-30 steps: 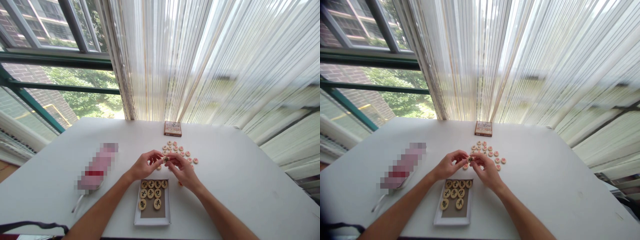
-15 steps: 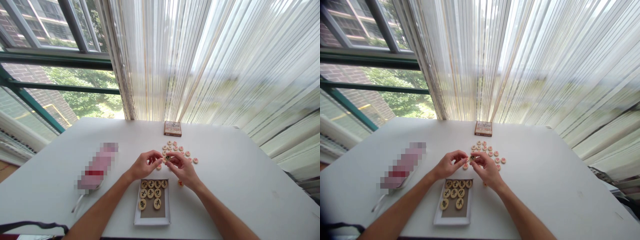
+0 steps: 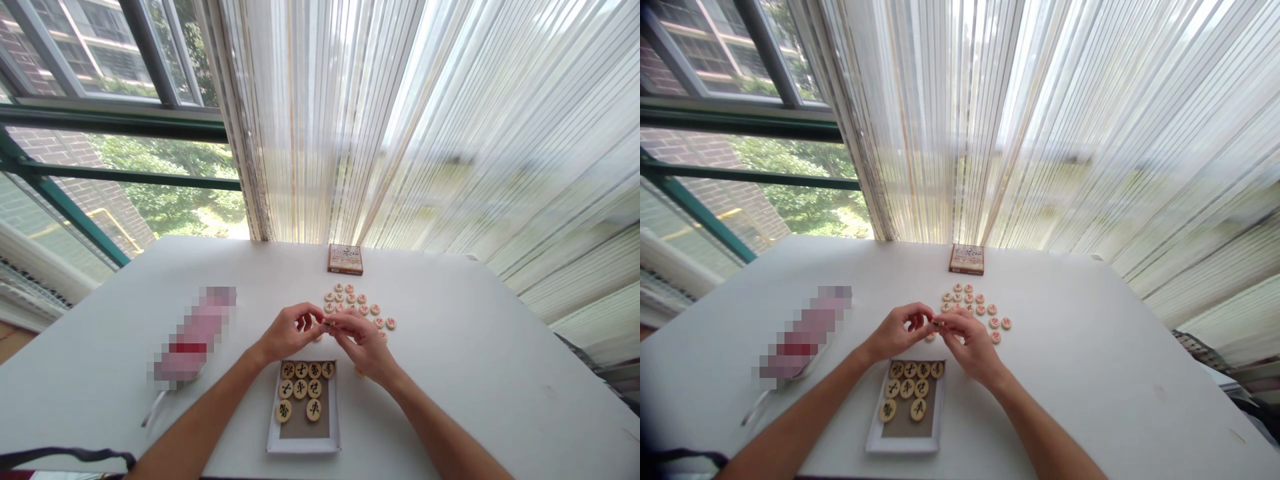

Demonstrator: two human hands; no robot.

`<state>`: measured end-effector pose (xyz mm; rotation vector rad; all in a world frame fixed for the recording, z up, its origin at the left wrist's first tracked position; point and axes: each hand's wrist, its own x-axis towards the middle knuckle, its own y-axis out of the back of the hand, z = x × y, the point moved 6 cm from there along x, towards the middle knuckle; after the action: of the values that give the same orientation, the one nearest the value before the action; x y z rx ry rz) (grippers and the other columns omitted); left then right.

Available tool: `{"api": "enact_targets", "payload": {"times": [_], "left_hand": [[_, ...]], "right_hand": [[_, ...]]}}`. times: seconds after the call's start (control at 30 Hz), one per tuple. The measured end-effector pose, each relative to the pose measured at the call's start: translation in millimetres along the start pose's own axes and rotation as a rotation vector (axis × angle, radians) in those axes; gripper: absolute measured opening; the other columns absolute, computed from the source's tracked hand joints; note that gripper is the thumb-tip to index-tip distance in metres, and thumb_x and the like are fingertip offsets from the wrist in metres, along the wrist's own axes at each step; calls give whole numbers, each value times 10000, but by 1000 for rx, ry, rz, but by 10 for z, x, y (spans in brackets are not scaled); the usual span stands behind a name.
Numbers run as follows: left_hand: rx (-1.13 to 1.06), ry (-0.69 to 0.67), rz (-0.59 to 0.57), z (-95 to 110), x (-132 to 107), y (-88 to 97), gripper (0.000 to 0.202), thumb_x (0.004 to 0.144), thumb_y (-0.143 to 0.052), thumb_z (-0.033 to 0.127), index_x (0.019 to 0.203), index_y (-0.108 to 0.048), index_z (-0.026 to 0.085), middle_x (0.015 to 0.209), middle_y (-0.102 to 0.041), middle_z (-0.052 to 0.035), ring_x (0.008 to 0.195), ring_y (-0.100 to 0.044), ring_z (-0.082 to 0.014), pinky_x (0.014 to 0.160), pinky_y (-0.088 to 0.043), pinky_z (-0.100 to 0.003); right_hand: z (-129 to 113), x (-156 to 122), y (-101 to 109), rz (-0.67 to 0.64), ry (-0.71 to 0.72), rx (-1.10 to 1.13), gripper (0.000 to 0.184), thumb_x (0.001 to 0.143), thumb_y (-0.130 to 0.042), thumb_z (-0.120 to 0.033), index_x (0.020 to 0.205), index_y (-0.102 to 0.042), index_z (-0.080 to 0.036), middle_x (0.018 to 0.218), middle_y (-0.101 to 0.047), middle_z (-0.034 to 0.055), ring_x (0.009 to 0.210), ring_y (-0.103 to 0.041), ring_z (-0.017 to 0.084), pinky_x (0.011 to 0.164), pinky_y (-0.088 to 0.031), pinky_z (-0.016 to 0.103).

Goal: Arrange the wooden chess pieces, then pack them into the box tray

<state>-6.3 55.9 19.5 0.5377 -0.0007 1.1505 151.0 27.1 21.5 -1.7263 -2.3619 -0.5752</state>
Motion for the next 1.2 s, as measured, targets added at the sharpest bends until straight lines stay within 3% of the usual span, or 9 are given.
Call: {"api": "enact_targets", "payload": {"times": [0.17,0.3,0.43,0.63,1.2], "left_hand": [[-20,18,-12,-9,-6,-9,225,849,-666,363,935,-661,155,721,-634,3,622,-529,-102,564,-405,-210],[-68,47,0,-19,-7,-11,248,847,-672,378,958,-637,159,752,-648,-1,620,-539,-105,579,-413,-223],[-90,47,-30,-32,-8,-37,236,851,-673,364,968,-647,161,790,-670,-19,637,-572,-114,587,-411,-234],[-134,37,-86,-53,-24,-52,268,863,-663,327,1078,-615,175,814,-687,-28,673,-607,-131,612,-436,-246],[-111,54,-96,-5,-21,-34,273,870,-645,339,1073,-632,157,847,-696,-51,680,-600,-136,653,-465,-268]], "right_hand": [[1,-15,-35,-9,39,-65,251,936,-568,-223,1180,-623,-247,1063,-589,63,882,-658,163,801,-584,326],[-38,-26,-25,10,128,-264,351,893,-612,-181,1234,-577,-257,1105,-590,62,842,-645,158,783,-567,337],[-47,-31,-12,33,184,-392,289,890,-615,-169,1166,-593,-252,1054,-619,55,825,-623,165,760,-542,337],[-47,-32,-3,37,200,-410,272,913,-598,-183,1175,-575,-252,1011,-649,49,816,-625,169,753,-537,332],[-90,-36,-8,29,178,-385,249,938,-549,-209,1185,-561,-240,990,-657,59,793,-631,170,742,-544,330]]}}
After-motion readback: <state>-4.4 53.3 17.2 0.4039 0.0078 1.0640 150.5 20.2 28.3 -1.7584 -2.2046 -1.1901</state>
